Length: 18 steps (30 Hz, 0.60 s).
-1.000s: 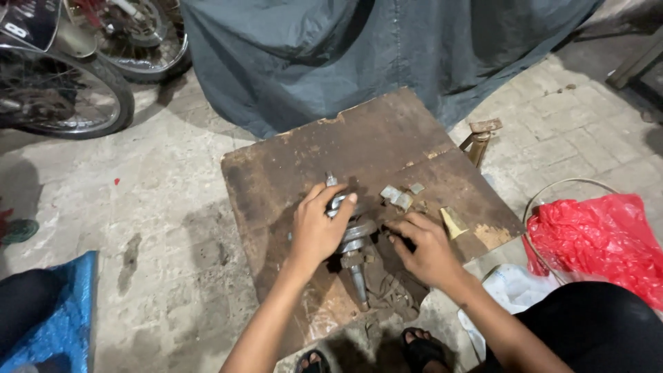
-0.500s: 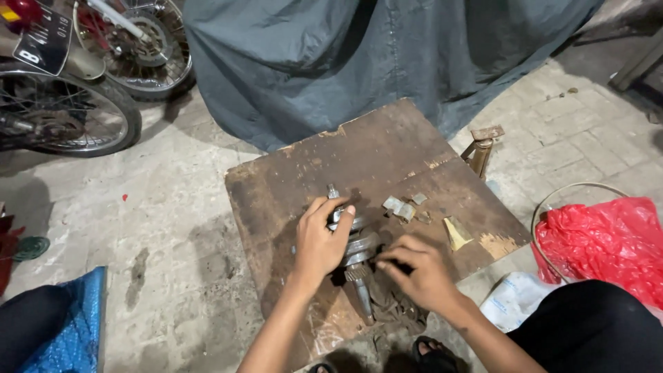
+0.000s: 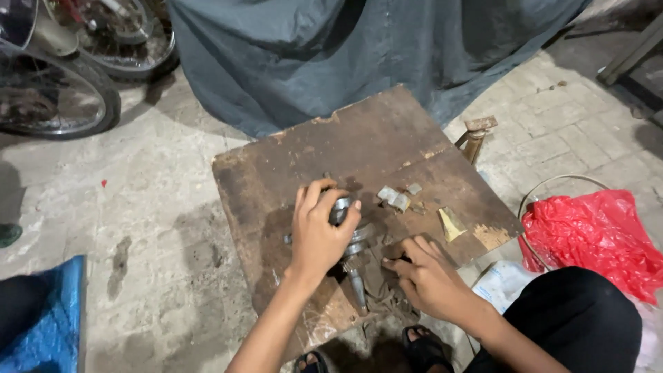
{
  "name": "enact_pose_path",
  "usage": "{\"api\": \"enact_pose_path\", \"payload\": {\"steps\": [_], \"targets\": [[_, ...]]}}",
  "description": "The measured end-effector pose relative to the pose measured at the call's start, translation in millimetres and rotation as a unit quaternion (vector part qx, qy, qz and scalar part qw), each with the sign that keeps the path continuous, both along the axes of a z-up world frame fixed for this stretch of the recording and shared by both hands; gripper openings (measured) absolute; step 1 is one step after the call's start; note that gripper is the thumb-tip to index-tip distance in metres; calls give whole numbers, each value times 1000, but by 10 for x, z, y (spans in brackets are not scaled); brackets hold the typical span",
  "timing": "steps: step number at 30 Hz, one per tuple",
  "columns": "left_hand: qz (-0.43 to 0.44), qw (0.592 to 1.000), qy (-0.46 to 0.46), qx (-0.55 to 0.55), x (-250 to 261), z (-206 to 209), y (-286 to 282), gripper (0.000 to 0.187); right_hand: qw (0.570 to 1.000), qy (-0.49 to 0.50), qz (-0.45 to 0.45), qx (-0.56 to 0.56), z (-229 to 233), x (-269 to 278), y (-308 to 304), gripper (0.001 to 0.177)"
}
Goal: The person sits on the floor and uses a small metal file to smooth the surfaces of a crankshaft placed on a wooden stool. They rotate the crankshaft by hand to access different areas and continue filing throughout the clip.
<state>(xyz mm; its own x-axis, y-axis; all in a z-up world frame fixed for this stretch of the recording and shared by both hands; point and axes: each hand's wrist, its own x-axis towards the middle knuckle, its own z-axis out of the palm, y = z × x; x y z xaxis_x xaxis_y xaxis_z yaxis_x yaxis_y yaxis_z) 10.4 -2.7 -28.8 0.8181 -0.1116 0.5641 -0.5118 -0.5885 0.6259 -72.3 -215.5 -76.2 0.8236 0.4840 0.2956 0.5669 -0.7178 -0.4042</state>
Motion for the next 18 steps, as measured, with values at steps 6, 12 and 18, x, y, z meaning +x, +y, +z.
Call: {"api": "enact_pose_path", "payload": {"steps": [6,12,18], "targets": [[-19,999,-24,-26,-13,24,4,20,1000,-14,-18,9,37,-21,3,29],[-16,999,-19,-23,-5,1,0,22,999,-19,-21,-18,93,14,0,25],[-18,999,-22,-29,-2,-1,8,21,1000,-26,3,-13,124,-39,-58,26]]}}
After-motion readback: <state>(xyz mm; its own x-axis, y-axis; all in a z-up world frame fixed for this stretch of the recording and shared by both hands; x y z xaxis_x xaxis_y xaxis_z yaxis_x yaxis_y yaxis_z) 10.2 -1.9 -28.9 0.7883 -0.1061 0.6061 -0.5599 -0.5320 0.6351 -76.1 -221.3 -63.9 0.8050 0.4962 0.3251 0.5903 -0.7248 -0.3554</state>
